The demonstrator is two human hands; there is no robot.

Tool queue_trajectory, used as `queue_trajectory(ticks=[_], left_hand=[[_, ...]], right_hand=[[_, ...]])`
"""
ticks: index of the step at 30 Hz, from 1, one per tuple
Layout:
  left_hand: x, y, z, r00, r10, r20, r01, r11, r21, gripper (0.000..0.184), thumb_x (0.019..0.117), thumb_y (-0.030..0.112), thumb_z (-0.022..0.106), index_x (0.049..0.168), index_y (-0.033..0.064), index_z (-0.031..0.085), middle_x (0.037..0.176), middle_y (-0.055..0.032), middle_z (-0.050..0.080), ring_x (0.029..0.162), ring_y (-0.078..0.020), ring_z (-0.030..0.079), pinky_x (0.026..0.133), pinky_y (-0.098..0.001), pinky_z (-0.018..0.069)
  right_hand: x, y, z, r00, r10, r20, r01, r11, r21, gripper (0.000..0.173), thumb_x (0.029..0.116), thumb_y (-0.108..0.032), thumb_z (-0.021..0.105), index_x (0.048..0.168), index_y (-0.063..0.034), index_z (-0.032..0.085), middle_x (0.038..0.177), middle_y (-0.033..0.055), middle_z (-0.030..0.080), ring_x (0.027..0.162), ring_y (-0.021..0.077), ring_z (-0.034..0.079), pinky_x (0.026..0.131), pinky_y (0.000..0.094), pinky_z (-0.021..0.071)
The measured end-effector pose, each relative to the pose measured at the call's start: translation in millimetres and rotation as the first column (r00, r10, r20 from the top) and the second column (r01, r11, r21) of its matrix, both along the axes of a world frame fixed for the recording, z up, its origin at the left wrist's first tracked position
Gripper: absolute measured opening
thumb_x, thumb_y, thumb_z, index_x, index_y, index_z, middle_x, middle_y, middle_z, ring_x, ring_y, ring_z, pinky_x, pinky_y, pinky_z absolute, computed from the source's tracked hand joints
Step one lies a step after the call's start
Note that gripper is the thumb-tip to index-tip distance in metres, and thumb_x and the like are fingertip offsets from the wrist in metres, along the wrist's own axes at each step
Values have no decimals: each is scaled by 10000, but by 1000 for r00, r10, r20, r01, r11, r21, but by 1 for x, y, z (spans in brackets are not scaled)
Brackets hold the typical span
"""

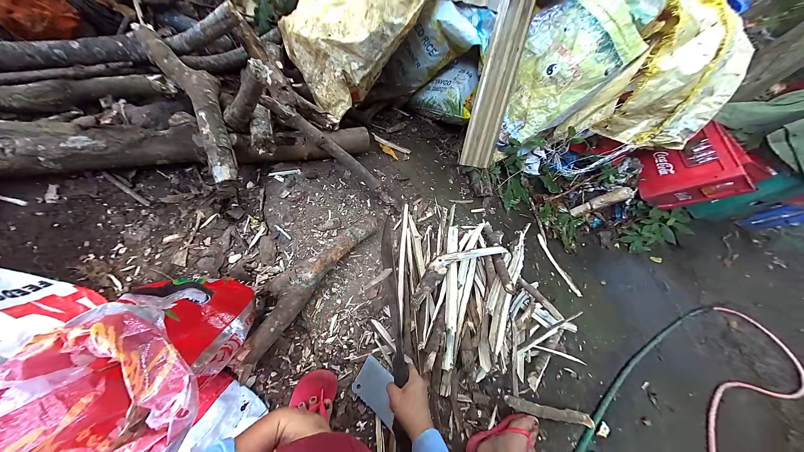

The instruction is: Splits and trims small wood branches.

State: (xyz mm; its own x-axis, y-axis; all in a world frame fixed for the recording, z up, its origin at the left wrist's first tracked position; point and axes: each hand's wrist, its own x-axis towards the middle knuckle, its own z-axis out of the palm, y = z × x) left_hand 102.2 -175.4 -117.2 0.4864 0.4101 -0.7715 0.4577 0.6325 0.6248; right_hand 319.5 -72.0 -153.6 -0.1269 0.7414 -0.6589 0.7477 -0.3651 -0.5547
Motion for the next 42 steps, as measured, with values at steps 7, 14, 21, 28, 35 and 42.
queue_trajectory(ticks=[7,14,21,28,35,42], left_hand=[[-38,-27,-74,693,720,-31,-721,692,-28,408,1134,261,345,1396,-5,511,1103,-156,694,841,-215,697,797,-394,578],[-43,3,-54,526,846,-88,-830,533,165,308,1103,117,457,1351,-48,534,1216,-215,646,1012,-240,668,910,-391,540],[-51,60,-63,631,715,-302,-544,684,486,350,1055,148,572,1341,-53,587,1320,-250,631,1223,-343,629,1085,-496,474],[-45,167,-92,637,449,-627,-158,872,464,578,1060,280,538,1535,-25,414,1679,-283,186,1538,-465,240,1228,-593,255],[-34,177,-109,555,439,-706,-160,890,428,530,1027,250,577,1475,-22,496,1573,-273,389,1487,-444,337,1194,-602,295],[-38,89,-21,680,667,-306,-285,624,728,275,1044,28,501,1243,-66,667,1303,-253,644,1262,-355,611,1131,-455,443]], right_hand=[[-4,-21,4,985,-107,-133,132,972,194,529,864,-69,724,1327,124,556,931,264,689,810,356,689,800,534,565],[1,-13,-35,981,172,88,-155,974,-166,458,893,-121,725,1301,44,600,1114,263,697,1028,386,697,933,567,537],[7,-28,-35,996,91,16,-88,989,-116,423,861,-86,735,1242,48,611,989,239,690,872,352,692,827,541,557],[19,-32,-44,999,-29,-41,25,995,-101,395,823,-6,730,1186,87,607,869,212,668,706,292,665,712,491,569],[24,-34,-59,998,-58,-38,52,989,-141,368,836,-8,717,1178,68,606,824,180,658,645,252,646,658,449,567],[20,-33,-63,999,-34,-17,31,982,-188,442,865,-3,717,1275,73,569,887,205,671,666,256,658,680,444,574]])
